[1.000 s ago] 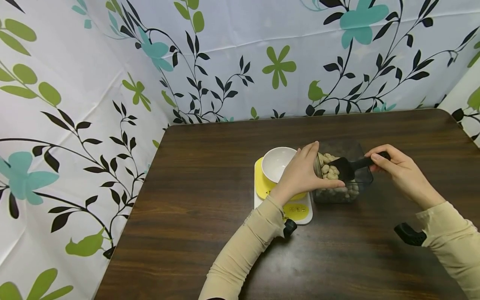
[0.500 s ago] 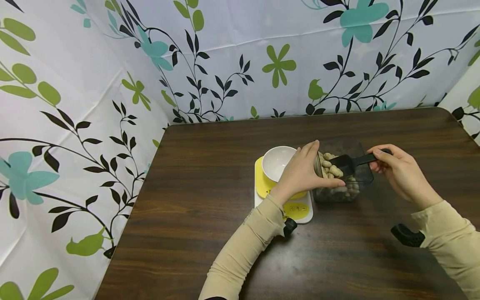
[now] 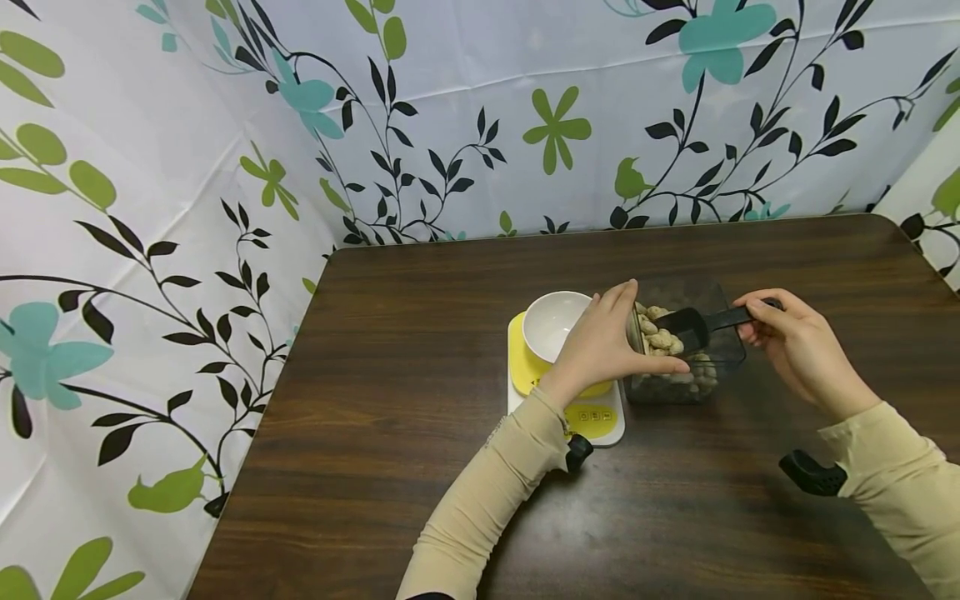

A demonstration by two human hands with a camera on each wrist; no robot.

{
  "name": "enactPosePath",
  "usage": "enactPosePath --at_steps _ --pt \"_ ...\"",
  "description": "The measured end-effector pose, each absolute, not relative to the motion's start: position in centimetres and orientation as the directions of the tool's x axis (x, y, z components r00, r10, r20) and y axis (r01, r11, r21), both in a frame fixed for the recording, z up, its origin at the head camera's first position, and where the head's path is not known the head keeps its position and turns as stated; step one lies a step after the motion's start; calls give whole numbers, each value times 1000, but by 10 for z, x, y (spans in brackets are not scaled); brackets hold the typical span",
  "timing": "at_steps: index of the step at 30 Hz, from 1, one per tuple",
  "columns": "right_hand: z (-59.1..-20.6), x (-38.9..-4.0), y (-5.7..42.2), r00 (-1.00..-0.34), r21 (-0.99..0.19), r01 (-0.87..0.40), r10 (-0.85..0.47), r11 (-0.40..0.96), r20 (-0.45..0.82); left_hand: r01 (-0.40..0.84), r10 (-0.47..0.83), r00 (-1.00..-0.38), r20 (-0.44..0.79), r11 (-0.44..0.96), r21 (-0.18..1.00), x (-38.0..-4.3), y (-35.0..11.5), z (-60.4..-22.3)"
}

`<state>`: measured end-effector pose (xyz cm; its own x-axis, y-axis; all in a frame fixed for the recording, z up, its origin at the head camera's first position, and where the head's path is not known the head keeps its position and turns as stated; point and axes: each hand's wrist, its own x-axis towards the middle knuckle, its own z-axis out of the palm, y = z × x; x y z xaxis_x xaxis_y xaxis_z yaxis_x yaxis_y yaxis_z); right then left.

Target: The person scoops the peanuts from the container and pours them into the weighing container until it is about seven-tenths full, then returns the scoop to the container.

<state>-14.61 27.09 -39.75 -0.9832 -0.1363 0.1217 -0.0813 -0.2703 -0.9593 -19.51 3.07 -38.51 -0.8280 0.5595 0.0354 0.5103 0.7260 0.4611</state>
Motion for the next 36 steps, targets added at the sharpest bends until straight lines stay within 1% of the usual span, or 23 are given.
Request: enactPosePath --at_steps 6,9,16,23,32,36 --pt "-398 -144 271 -986 -926 -98 -93 -364 141 518 568 -823 26 729 448 -196 30 -383" --pt "-399 -144 273 -984 -902 -92 -103 -421 148 519 572 -820 17 729 447 -195 29 -383" --pt "-402 -144 278 -988 -867 -68 -90 -494 129 525 580 -815 16 726 444 -196 29 -384" --pt "-404 -144 281 -989 -791 -42 -86 -611 119 526 582 -813 12 725 445 -197 28 -382" --pt "-407 -144 286 -990 -711 -37 -73 -702 123 520 577 -817 7 730 445 -197 29 -379" --pt "-409 -142 287 -991 -699 -27 -74 -715 114 516 575 -818 2 733 442 -196 30 -379"
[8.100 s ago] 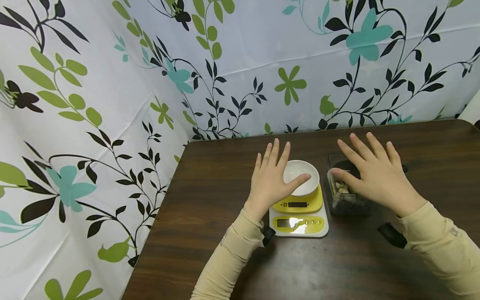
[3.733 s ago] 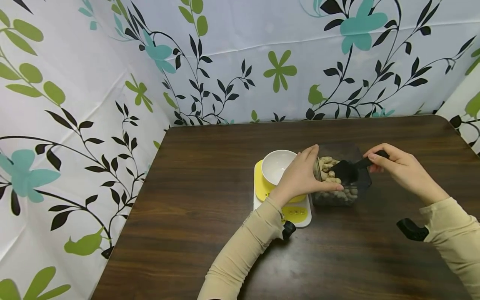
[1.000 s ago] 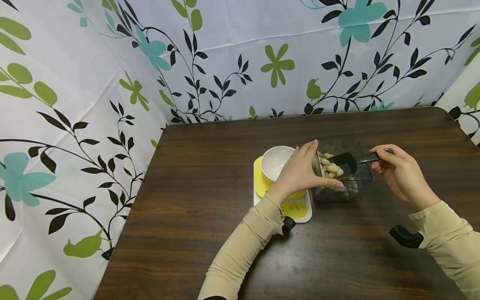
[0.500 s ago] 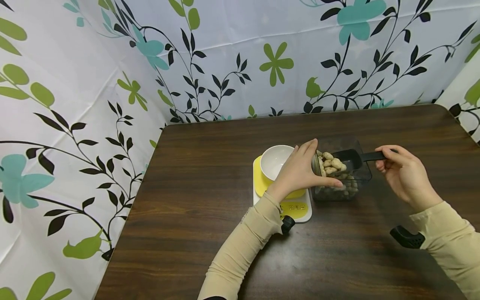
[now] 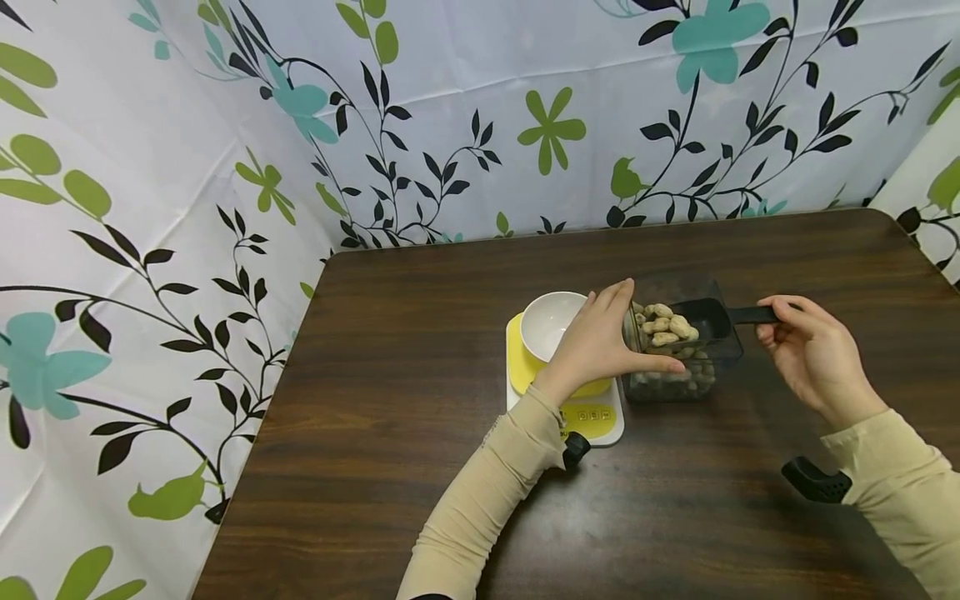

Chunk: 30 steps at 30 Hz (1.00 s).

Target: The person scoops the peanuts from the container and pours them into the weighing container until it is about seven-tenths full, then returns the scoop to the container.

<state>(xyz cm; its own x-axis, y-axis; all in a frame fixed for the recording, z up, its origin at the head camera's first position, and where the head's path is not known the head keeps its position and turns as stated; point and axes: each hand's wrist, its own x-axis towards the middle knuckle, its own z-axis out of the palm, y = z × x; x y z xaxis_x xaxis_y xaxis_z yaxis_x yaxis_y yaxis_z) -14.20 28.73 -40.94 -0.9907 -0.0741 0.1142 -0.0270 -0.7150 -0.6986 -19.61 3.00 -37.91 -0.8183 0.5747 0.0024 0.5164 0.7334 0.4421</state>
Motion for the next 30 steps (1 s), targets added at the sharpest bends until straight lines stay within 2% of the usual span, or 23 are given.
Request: enactPosePath --at_steps 16,22,30 --pt "-405 -140 287 -989 -685 -63 -46 -726 139 523 576 -817 29 720 456 -194 29 -381" --pt "-397 -144 285 -984 -654 -72 -53 -753 170 477 535 -844 28 727 493 -196 28 -379" --pt "-381 -151 275 -984 -717 -94 -44 -690 171 459 513 -857 52 712 532 -201 18 -368"
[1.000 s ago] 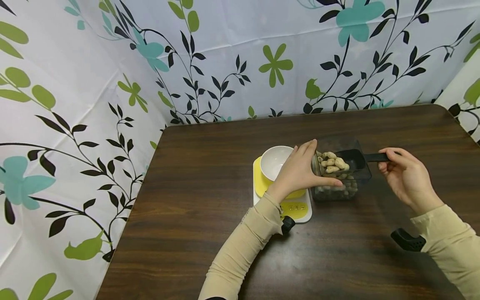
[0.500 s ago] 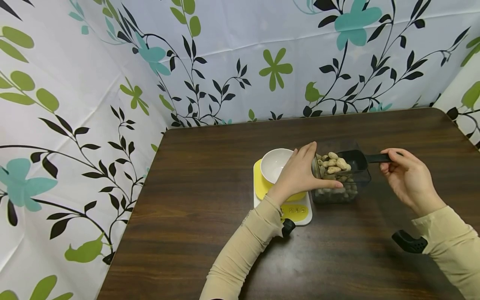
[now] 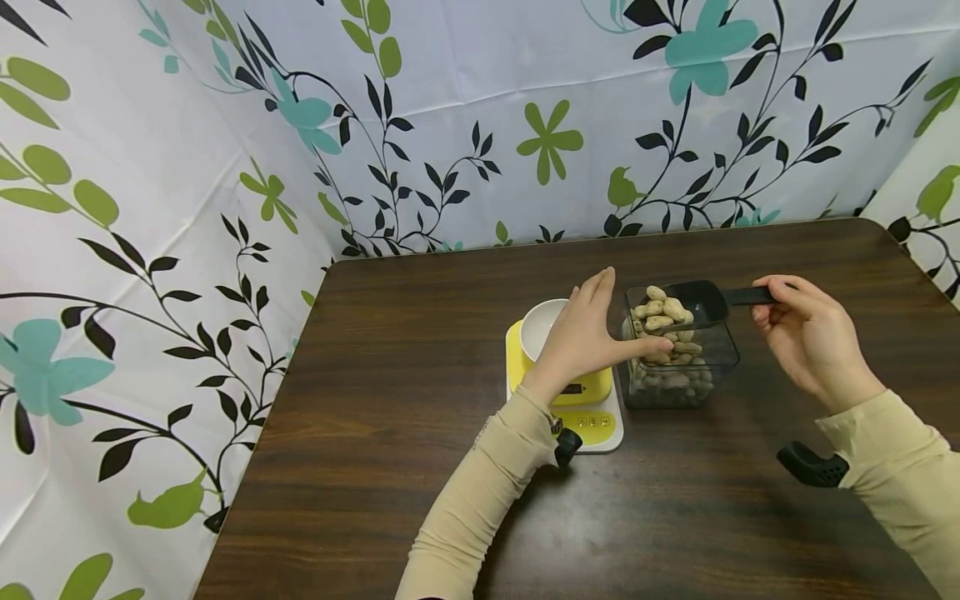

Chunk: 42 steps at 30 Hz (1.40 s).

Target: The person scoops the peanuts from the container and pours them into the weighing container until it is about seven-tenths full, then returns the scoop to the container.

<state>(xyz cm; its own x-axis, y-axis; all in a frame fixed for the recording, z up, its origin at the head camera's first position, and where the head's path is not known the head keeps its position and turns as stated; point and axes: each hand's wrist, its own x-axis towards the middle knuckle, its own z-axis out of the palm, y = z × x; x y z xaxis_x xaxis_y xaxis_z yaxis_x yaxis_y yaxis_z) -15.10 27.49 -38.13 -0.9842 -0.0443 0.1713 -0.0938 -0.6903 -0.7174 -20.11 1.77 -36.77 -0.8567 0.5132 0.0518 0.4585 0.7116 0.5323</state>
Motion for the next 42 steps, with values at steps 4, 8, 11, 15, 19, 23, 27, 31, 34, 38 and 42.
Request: enactPosePath --at_steps 4,8,11,15,19,23,27,31,34,38,42 --pt "-371 -158 267 -983 -715 -97 -44 -693 176 459 497 -865 74 723 516 -205 9 -360" --pt "-365 -161 257 -985 -732 -84 -58 -677 166 432 467 -881 76 727 533 -205 -1 -359" --pt "-365 -161 247 -986 -765 -74 -68 -640 152 400 441 -894 77 709 582 -203 -10 -362" --pt "-367 -162 232 -986 -794 -48 -99 -606 135 346 395 -916 77 676 651 -200 -25 -368" --pt "-368 -165 220 -985 -824 -25 -128 -566 118 301 355 -932 73 646 702 -199 -38 -374" --pt "-366 -168 211 -986 -873 -21 -137 -488 100 273 325 -943 74 624 732 -197 -48 -381" --pt "-368 -170 205 -986 -902 6 -151 -432 66 240 304 -951 50 630 738 -190 -54 -392" --pt "-368 -171 200 -986 -919 24 -159 -394 42 205 287 -958 19 637 743 -185 -55 -401" --pt "-367 -173 199 -988 -930 17 -149 -368 41 211 285 -958 26 642 737 -185 -55 -406" --pt "-365 -176 198 -991 -949 13 -133 -314 30 237 291 -955 50 654 718 -186 -56 -409" --pt "-363 -180 196 -993 -966 23 -121 -256 9 252 300 -953 54 674 695 -188 -56 -410"
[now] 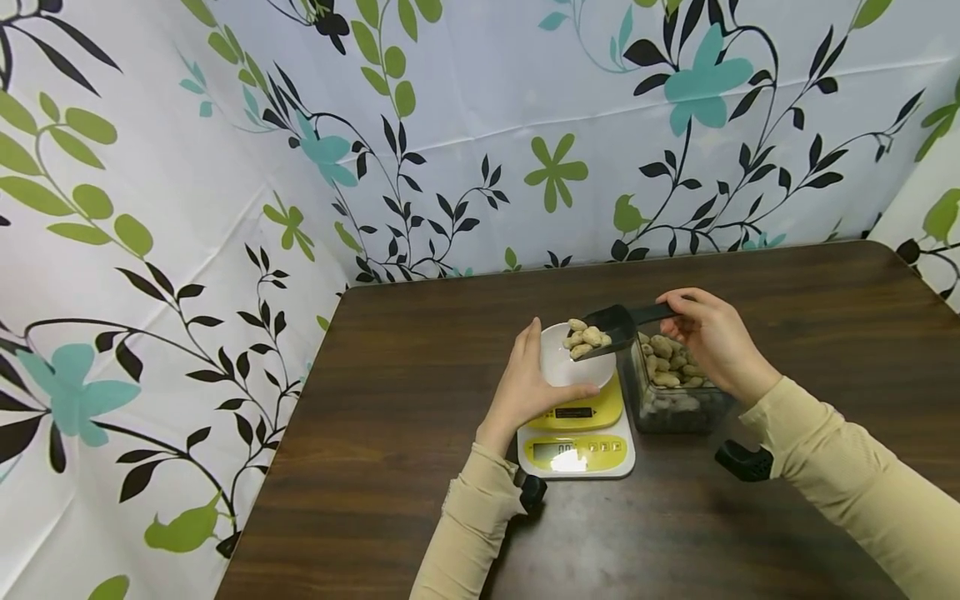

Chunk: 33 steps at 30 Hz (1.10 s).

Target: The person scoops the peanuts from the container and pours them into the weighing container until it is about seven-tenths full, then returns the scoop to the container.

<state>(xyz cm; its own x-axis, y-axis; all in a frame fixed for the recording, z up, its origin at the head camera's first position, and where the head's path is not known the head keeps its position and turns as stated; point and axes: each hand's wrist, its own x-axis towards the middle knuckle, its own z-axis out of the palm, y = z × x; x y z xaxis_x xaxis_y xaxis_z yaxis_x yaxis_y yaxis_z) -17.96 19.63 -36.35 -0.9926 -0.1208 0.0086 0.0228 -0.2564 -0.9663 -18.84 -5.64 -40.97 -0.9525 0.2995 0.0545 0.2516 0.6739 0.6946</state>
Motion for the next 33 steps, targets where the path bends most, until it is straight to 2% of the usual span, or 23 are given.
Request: enactPosePath --at_steps 8,15,18,26,33 --pt "-365 -182 191 -994 -991 9 -112 -133 6 234 285 -958 28 719 655 -190 -57 -418" --pt "-360 -181 185 -998 -968 -44 -63 246 30 229 283 -959 22 728 646 -191 -57 -421" --pt "-359 -179 184 -997 -932 -68 -47 356 55 243 291 -956 31 728 641 -192 -57 -420" --pt "-361 -177 184 -992 -922 -123 -14 367 126 254 302 -952 40 714 652 -192 -56 -417" --pt "-362 -177 183 -991 -928 -129 -13 350 133 254 303 -952 37 719 647 -192 -56 -417"
